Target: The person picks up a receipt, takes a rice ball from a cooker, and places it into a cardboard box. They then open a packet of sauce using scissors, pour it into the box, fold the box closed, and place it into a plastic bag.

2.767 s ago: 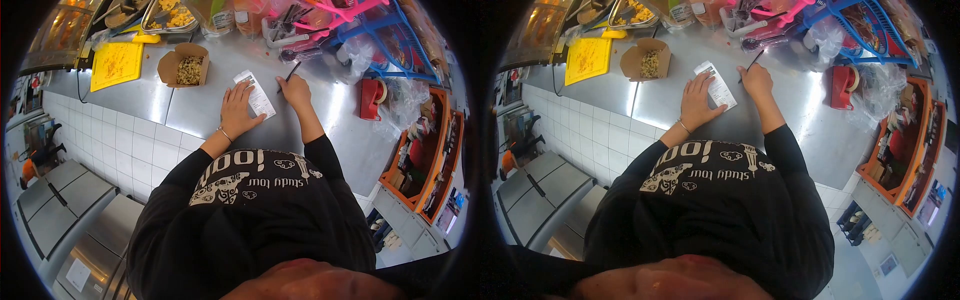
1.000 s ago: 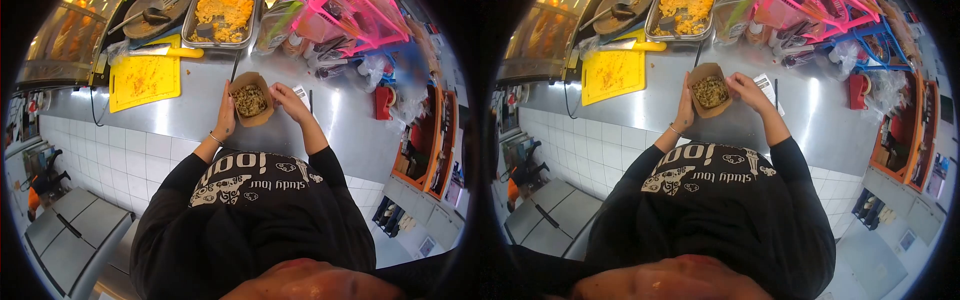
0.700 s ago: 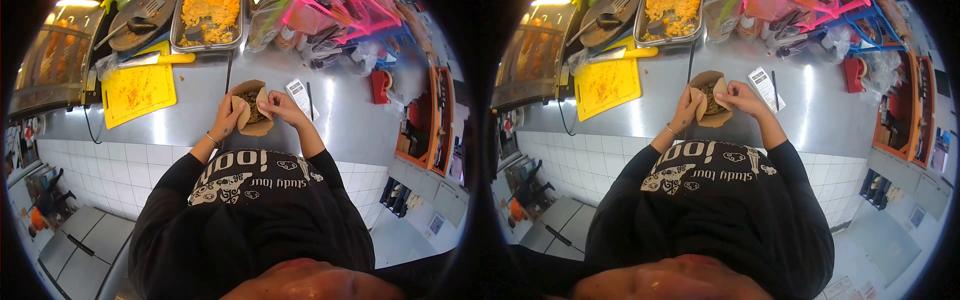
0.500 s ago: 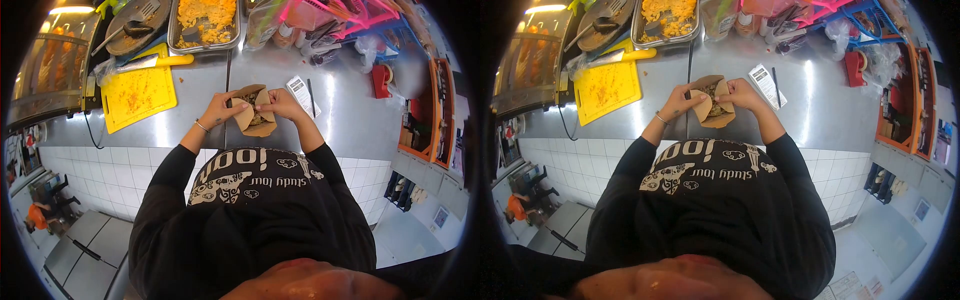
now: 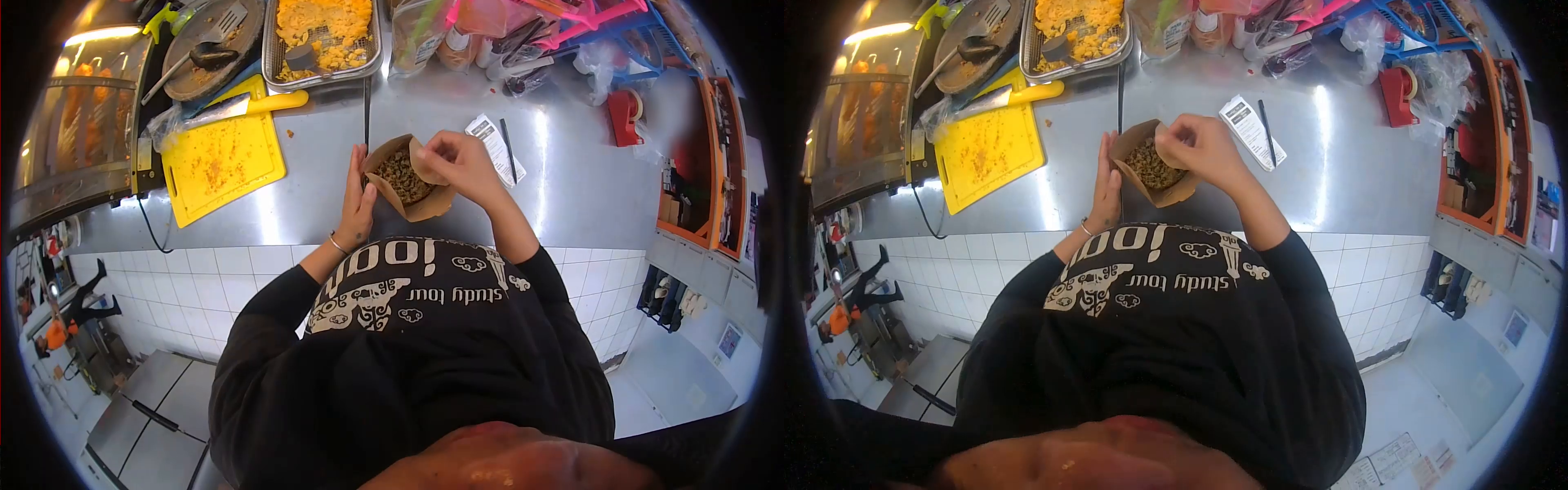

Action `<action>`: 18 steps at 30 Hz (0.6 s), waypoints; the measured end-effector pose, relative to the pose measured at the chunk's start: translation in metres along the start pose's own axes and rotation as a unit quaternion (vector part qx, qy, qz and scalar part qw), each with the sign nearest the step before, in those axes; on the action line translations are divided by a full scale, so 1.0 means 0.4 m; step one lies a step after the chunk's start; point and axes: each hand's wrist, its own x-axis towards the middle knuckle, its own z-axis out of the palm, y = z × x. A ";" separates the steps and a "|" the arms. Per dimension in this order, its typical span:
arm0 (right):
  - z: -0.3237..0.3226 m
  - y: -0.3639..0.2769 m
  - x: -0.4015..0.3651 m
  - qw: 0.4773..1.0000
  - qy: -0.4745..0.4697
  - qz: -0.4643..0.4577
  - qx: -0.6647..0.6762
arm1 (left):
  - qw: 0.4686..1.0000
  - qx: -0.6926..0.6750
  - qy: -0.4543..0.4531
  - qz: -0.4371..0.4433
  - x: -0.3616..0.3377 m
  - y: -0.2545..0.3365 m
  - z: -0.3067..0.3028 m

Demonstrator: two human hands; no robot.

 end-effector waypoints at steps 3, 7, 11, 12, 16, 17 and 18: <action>0.030 -0.068 -0.013 0.975 -0.188 0.067 -0.098 | 0.998 0.054 -0.029 0.006 -0.045 -0.029 0.005; 0.098 -0.014 0.014 0.956 -0.253 0.063 -0.136 | 0.994 0.050 -0.086 0.043 -0.053 -0.077 0.009; 0.127 0.097 0.038 0.952 -0.246 0.175 0.054 | 0.993 0.067 -0.067 0.077 -0.045 -0.085 0.016; 0.128 0.101 0.037 0.945 -0.238 0.208 0.084 | 0.995 0.038 -0.051 0.074 -0.048 -0.113 0.017; 0.134 0.004 0.009 0.956 -0.181 0.135 -0.186 | 0.999 0.020 0.018 0.030 -0.044 -0.092 0.048; 0.138 0.001 -0.002 0.954 -0.144 0.077 -0.252 | 0.998 0.042 0.036 0.008 -0.043 -0.058 0.055; 0.142 -0.003 -0.012 0.944 -0.104 0.018 -0.314 | 0.997 0.060 0.039 0.014 -0.040 -0.043 0.057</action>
